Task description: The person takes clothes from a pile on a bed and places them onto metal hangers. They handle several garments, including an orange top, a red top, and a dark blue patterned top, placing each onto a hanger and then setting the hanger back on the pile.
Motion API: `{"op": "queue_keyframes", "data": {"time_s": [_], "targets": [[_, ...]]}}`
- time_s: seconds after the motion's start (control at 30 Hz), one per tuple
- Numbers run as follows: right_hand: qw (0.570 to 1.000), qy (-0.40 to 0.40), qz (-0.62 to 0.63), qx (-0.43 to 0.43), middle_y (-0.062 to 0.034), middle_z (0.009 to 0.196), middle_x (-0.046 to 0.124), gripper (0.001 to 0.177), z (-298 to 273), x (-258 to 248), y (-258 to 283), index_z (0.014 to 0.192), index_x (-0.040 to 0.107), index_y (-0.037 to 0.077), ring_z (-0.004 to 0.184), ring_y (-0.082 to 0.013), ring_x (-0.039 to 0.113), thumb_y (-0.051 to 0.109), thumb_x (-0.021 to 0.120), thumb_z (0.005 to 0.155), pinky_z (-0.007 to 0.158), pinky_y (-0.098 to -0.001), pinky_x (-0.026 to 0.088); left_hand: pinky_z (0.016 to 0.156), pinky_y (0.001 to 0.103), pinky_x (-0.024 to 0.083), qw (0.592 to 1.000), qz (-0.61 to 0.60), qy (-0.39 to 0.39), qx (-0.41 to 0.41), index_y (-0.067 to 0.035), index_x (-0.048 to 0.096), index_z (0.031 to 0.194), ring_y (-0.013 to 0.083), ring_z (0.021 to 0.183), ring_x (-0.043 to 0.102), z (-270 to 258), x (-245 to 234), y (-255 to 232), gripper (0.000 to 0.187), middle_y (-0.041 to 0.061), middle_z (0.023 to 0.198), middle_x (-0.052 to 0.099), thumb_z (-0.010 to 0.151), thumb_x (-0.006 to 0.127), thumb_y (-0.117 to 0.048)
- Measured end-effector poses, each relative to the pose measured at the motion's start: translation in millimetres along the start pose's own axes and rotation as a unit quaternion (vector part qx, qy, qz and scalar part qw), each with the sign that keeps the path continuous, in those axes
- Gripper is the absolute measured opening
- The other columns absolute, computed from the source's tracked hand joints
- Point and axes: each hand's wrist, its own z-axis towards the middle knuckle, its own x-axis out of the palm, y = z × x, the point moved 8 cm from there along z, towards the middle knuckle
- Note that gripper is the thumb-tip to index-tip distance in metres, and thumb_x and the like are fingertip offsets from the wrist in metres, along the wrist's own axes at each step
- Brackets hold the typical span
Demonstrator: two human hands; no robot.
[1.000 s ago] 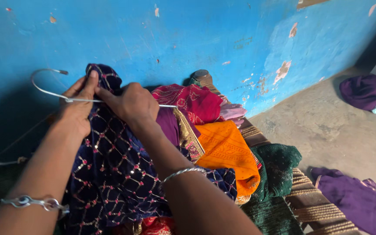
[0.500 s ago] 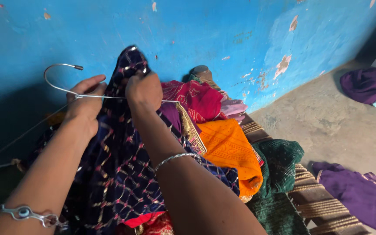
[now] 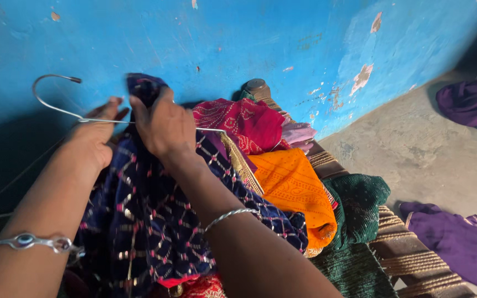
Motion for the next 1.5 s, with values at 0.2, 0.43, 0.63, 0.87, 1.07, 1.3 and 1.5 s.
{"op": "queue_keyframes", "data": {"time_s": [0.2,0.43,0.63,0.87,1.07,1.3,1.5], "targets": [[0.991,0.064,0.113,-0.038,-0.0241,0.100,0.078,0.053,20,14,-10,0.118,0.077,0.007,0.100,-0.0425,0.072,0.050,0.050,0.101,0.089,-0.0475,0.054,0.089,0.039,0.055,0.996,0.084,0.018,-0.030,-0.018,0.075,0.113,0.0157,0.104,0.068,8,-9,9,0.027,0.001,0.112,0.075,0.091,0.077,-0.032],[0.996,-0.047,0.082,-0.005,-0.0223,0.086,0.075,0.065,-15,-8,6,0.137,0.047,0.003,0.090,-0.0424,0.073,0.055,0.049,0.097,0.084,-0.0508,0.055,0.094,0.034,0.053,0.999,0.013,0.007,0.047,-0.019,0.078,0.109,0.0145,0.105,0.069,49,-6,18,0.021,0.001,0.113,0.077,0.090,0.080,-0.029],[0.994,0.083,-0.047,-0.052,-0.0160,0.098,0.078,0.069,-23,4,21,0.105,0.073,0.009,0.102,-0.0328,0.073,0.071,0.048,0.090,0.105,-0.0540,0.041,0.102,0.030,0.051,0.991,-0.094,0.014,0.094,-0.017,0.079,0.106,0.0130,0.109,0.065,68,-18,24,0.026,-0.001,0.113,0.074,0.082,0.086,-0.025],[0.989,0.141,0.039,0.031,-0.0061,0.100,0.081,0.072,-1,34,-8,0.092,0.085,0.019,0.104,-0.0242,0.072,0.083,0.066,0.062,0.108,-0.0475,0.038,0.099,0.041,0.049,0.950,0.274,-0.030,0.148,-0.007,0.073,0.119,0.0266,0.113,0.063,17,-18,-2,0.031,0.014,0.117,0.070,0.093,0.072,-0.024],[0.994,0.087,0.025,0.060,-0.0054,0.084,0.082,0.069,5,31,-30,0.084,0.085,0.015,0.089,-0.0231,0.077,0.080,0.066,0.068,0.109,-0.0451,0.038,0.101,0.051,0.044,0.853,0.495,0.068,0.151,-0.007,0.064,0.135,0.0416,0.123,0.059,-55,1,-6,0.052,0.025,0.128,0.067,0.094,0.065,-0.038],[0.994,0.097,0.024,0.054,-0.0052,0.078,0.080,0.067,-1,29,-13,0.083,0.084,0.017,0.085,-0.0217,0.076,0.079,0.068,0.066,0.107,-0.0445,0.037,0.101,0.050,0.051,0.817,0.536,0.045,0.207,-0.009,0.067,0.128,0.0403,0.122,0.066,-52,3,-16,0.053,0.024,0.124,0.071,0.086,0.071,-0.041],[0.996,0.091,0.018,0.017,-0.0015,0.074,0.080,0.066,-8,13,28,0.076,0.082,0.017,0.077,-0.0187,0.079,0.080,0.065,0.064,0.099,-0.0406,0.044,0.088,0.059,0.048,0.828,0.454,-0.221,0.245,-0.019,0.056,0.135,0.0485,0.114,0.058,-10,-37,-52,0.041,0.026,0.125,0.059,0.098,0.069,-0.028]]}}
